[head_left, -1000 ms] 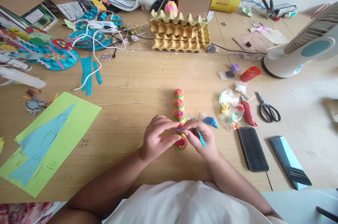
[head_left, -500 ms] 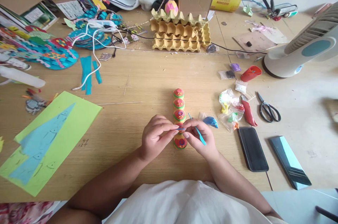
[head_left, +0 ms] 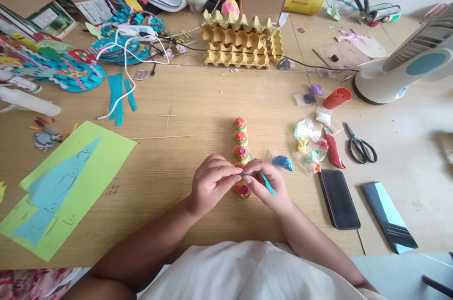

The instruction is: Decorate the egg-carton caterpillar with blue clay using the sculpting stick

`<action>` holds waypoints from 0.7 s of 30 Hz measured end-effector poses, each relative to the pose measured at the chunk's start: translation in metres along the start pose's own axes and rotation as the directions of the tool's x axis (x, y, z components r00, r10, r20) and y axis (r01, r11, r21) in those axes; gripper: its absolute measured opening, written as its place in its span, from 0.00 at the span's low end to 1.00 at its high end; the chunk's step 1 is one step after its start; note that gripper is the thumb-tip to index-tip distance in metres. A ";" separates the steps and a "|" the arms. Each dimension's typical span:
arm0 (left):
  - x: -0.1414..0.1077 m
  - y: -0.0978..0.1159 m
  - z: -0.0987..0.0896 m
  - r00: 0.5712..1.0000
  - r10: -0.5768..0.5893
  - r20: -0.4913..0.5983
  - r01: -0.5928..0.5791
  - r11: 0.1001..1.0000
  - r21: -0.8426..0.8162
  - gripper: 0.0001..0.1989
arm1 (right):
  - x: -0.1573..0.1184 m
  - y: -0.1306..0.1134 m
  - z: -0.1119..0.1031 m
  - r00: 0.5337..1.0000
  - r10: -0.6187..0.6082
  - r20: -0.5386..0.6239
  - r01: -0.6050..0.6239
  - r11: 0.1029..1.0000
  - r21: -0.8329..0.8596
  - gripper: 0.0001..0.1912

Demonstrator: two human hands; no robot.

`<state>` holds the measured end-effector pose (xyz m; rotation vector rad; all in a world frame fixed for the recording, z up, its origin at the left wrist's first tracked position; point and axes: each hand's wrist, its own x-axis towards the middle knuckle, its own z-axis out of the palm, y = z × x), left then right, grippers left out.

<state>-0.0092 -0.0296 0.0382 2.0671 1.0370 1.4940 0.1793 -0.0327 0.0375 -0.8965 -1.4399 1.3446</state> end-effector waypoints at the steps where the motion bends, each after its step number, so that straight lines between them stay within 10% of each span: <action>1: 0.000 0.000 0.000 1.000 0.000 0.002 0.000 1.000 -0.007 0.05 | 0.000 0.000 0.000 1.000 -0.008 0.001 0.008 1.000 0.009 0.07; 21: 0.000 0.000 0.002 0.999 -0.040 -0.008 0.040 0.999 -0.027 0.03 | 0.001 0.003 -0.001 0.998 0.032 -0.056 -0.029 0.998 0.053 0.11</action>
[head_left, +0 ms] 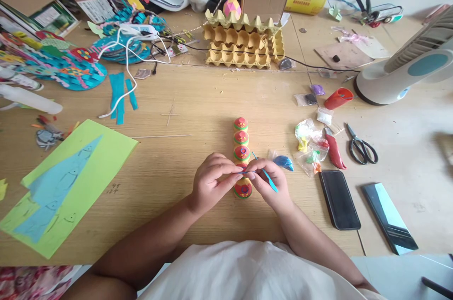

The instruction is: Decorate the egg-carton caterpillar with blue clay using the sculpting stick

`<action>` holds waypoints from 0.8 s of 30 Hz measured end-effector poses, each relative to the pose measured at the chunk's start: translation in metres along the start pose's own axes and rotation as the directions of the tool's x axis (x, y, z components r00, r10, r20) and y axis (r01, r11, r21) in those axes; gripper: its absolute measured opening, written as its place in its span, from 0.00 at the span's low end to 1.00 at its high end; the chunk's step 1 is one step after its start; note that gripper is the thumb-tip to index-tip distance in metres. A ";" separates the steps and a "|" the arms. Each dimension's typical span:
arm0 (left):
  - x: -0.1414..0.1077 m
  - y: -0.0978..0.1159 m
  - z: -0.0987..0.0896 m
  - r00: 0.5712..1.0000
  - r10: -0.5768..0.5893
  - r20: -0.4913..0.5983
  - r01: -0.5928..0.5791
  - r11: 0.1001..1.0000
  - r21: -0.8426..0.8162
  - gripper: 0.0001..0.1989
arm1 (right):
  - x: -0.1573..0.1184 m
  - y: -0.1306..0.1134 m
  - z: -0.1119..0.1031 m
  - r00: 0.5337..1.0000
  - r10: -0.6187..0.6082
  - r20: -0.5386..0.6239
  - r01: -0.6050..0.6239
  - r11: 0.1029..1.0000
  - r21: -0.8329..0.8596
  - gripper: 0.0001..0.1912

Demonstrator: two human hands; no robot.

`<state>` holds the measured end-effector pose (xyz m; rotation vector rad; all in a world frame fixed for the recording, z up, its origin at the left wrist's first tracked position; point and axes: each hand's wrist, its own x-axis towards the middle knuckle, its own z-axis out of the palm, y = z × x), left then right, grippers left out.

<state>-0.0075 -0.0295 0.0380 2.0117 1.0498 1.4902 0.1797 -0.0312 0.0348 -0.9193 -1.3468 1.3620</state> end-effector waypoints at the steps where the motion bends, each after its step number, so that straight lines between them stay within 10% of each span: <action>1: 0.000 0.000 0.000 1.000 -0.003 0.001 0.003 1.000 0.001 0.03 | 0.000 0.000 0.000 1.000 -0.003 0.002 0.003 1.000 0.007 0.11; 24: -0.006 -0.003 -0.001 0.997 -0.063 0.049 0.069 0.987 -0.144 0.05 | 0.000 0.001 -0.002 0.983 -0.176 0.047 0.179 0.981 -0.076 0.02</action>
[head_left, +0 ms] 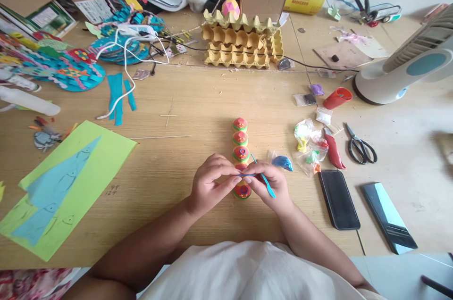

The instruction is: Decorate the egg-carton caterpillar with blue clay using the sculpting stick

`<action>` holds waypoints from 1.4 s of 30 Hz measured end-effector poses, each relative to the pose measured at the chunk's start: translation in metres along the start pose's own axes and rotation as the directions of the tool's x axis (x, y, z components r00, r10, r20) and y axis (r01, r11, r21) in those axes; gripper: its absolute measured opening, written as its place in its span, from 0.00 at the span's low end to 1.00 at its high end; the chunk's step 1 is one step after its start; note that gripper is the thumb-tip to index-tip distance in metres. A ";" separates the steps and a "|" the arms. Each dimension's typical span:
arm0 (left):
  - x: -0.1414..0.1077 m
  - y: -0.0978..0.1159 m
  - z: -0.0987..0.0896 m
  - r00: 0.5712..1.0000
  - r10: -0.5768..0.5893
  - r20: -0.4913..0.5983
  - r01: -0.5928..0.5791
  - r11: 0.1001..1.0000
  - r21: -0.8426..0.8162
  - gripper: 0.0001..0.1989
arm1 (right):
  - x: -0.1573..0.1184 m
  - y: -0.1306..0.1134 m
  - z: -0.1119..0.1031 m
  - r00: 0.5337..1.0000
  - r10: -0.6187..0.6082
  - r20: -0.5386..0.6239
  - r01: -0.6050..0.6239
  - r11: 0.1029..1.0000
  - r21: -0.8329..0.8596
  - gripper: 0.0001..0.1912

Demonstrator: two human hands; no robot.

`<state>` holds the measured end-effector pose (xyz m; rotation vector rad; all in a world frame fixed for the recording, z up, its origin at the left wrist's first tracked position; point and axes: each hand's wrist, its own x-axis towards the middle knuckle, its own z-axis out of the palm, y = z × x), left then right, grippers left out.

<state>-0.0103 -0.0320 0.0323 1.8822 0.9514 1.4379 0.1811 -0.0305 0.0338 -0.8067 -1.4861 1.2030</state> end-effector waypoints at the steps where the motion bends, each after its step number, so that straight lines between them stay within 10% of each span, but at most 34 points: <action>1: 0.000 0.000 0.000 1.000 0.003 -0.003 -0.003 1.000 -0.005 0.05 | 0.000 0.000 0.000 1.000 -0.003 -0.003 0.003 1.000 0.007 0.02; 42: 0.004 0.002 0.001 0.996 0.090 -0.022 -0.088 0.993 0.080 0.10 | 0.002 -0.003 0.001 0.999 0.043 0.000 -0.043 0.998 0.050 0.04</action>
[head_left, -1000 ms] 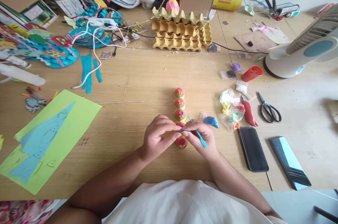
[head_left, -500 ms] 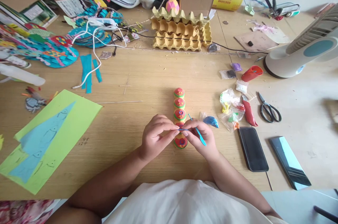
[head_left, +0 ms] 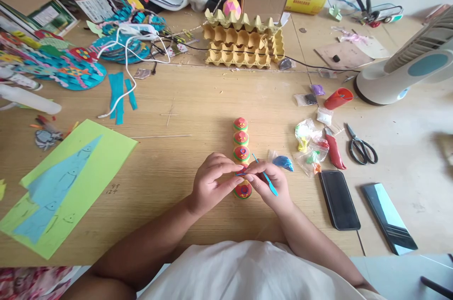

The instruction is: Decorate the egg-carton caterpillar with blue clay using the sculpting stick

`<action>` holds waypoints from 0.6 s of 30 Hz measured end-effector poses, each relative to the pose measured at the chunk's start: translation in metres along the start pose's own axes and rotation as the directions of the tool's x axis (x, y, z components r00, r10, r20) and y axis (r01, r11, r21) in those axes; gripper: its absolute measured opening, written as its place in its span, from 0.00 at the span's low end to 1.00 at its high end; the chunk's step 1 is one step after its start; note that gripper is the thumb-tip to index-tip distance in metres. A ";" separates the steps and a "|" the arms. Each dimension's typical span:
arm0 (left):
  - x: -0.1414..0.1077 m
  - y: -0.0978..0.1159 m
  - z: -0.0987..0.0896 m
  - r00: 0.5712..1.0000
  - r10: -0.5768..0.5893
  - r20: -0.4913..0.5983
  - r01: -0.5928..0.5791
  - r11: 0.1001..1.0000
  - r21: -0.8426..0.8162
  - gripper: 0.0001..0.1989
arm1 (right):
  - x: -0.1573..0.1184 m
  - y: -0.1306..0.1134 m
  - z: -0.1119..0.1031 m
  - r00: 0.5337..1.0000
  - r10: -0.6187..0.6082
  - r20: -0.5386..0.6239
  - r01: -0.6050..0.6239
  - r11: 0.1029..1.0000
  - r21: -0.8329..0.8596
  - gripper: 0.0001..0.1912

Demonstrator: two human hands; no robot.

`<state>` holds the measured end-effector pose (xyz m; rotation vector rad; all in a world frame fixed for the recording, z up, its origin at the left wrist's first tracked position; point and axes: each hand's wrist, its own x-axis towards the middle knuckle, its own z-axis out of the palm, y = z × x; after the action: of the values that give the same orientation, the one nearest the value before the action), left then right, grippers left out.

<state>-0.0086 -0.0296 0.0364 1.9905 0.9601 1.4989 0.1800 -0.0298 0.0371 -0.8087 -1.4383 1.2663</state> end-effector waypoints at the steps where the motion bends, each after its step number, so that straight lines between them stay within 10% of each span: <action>1: 0.001 0.001 0.000 1.000 0.004 -0.001 -0.004 1.000 0.003 0.09 | 0.000 0.000 0.000 1.000 0.002 0.001 -0.002 1.000 0.000 0.04; 18: 0.000 0.004 -0.002 1.000 -0.010 -0.019 0.011 0.999 0.038 0.05 | -0.004 0.003 -0.001 0.994 0.100 0.035 -0.100 0.995 0.016 0.10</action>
<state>-0.0098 -0.0319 0.0401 1.9983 1.0124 1.5064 0.1814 -0.0331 0.0336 -0.8603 -1.4267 1.3721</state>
